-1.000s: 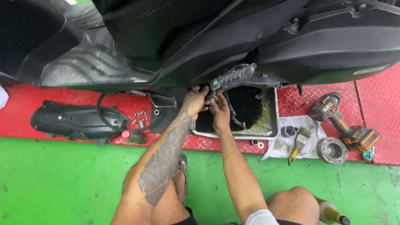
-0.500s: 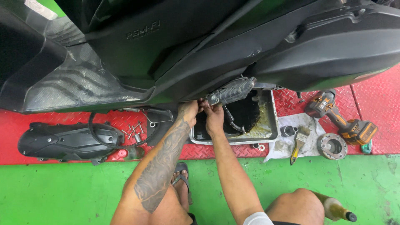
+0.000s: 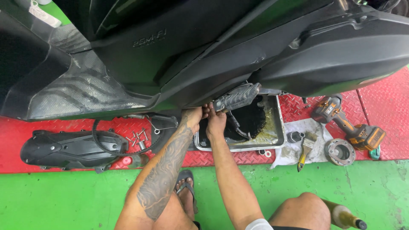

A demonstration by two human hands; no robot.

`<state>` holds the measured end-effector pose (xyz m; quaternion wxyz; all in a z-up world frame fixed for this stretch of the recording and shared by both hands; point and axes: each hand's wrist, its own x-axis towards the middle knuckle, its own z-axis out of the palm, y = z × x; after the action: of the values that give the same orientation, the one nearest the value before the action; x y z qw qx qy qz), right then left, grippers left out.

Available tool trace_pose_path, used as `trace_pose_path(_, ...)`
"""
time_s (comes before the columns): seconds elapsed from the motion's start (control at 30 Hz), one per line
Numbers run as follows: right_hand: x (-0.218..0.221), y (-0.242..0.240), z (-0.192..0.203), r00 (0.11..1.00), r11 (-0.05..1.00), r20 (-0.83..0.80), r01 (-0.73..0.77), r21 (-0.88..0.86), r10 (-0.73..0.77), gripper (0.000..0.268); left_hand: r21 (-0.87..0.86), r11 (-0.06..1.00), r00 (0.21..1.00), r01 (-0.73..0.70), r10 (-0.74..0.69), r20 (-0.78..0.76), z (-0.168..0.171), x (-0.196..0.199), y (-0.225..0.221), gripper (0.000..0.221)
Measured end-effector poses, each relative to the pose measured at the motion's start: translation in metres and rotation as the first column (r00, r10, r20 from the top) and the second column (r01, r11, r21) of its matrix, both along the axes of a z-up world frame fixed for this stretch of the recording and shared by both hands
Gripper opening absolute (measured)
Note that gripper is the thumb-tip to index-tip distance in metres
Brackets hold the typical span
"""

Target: Draining oil from a motorcycle engine into a pan and a small bottle

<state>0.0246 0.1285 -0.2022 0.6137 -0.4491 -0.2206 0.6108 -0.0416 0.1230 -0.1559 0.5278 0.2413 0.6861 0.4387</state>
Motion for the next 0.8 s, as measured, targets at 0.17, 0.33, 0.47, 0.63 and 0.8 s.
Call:
trace_pose_path(0.17, 0.001, 0.009, -0.006, 0.994, 0.998, 0.089, 0.058, 0.006, -0.058, 0.012, -0.001, 0.999, 0.998, 0.040, -0.040, -0.042, 0.012, 0.002, -0.005, 0.035)
trace_pose_path(0.33, -0.018, 0.015, -0.030, 0.975, 0.980, 0.106, 0.198, -0.034, -0.194, 0.033, -0.010, 0.997, 0.993, 0.082, -0.083, -0.087, 0.024, 0.001, -0.014, 0.034)
trace_pose_path(0.47, -0.037, 0.006, -0.031, 0.927, 0.926, 0.099, 0.370, -0.070, -0.362, 0.014, -0.015, 0.993, 0.984, 0.118, -0.119, -0.130, 0.036, 0.001, -0.019, 0.033)
trace_pose_path(0.63, -0.049, 0.006, -0.027, 0.908, 0.909, 0.136, 0.409, -0.078, -0.397, 0.015, -0.028, 0.989, 0.971, 0.146, -0.149, -0.185, 0.053, 0.003, -0.027, 0.032)
trace_pose_path(0.8, -0.046, 0.025, -0.045, 0.940, 0.925, 0.021, 0.339, -0.173, -0.340, 0.021, -0.032, 0.980, 0.949, 0.195, -0.196, -0.248, 0.071, 0.010, -0.030, 0.031)
